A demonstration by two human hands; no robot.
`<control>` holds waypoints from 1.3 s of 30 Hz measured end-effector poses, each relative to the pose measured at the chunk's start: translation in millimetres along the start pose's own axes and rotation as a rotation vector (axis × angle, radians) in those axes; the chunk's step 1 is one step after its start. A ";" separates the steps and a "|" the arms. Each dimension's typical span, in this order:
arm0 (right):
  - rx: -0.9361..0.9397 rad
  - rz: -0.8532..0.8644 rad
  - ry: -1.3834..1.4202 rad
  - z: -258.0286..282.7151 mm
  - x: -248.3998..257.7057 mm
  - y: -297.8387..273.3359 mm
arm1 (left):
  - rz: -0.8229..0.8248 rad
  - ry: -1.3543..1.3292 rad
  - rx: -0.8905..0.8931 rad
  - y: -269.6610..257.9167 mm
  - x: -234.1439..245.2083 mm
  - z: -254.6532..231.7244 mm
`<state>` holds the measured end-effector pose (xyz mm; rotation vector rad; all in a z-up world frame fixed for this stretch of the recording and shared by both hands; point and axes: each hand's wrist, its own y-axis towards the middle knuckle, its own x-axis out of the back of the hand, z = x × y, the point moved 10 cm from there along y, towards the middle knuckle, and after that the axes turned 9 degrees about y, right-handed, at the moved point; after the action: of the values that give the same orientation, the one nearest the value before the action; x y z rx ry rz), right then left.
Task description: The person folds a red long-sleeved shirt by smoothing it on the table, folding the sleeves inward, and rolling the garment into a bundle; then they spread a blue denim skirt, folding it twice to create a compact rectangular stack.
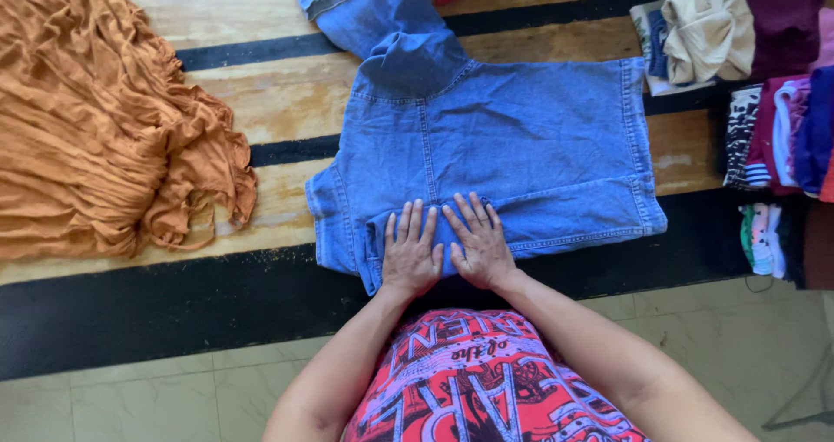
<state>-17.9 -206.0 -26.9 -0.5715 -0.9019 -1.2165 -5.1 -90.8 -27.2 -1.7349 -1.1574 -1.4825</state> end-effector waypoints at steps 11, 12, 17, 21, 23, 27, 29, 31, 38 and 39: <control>-0.022 -0.028 0.071 -4.3 -1.8 -1.7 | -0.294 -0.547 0.603 -43.5 43.6 130.8; -0.040 -0.037 0.096 -7.4 -2.0 -1.5 | -0.191 -0.742 0.803 -57.8 23.3 149.3; -0.064 -0.067 0.125 -12.2 -3.4 -2.1 | -0.001 -0.567 0.712 -63.6 25.7 141.6; -0.078 -0.072 0.129 -13.9 -2.8 -1.6 | 0.168 -0.298 0.648 -42.5 23.2 128.5; -0.087 -0.079 0.124 -11.0 -2.3 0.7 | 0.151 -0.295 0.642 -38.2 24.5 132.2; -0.098 -0.088 0.109 12.6 -4.8 4.4 | 0.122 -0.352 0.654 -48.3 28.0 151.4; -0.096 -0.083 0.094 31.3 -6.8 5.0 | 0.220 -0.326 0.678 -60.9 25.7 166.9; -0.064 -0.006 0.134 52.6 -15.6 2.0 | 0.368 -0.272 0.730 -76.7 23.6 189.2; -0.167 -0.307 0.390 -10.0 30.4 -3.4 | 0.293 -0.411 0.714 -28.5 33.2 247.5; -0.202 -0.375 0.358 -33.6 44.4 -6.7 | 0.167 -0.490 0.657 -3.4 34.2 249.0</control>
<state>-11.3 -258.7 -8.6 -0.3323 -0.5981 -1.7012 109.6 131.8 -49.0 -1.6833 -1.4812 -0.4811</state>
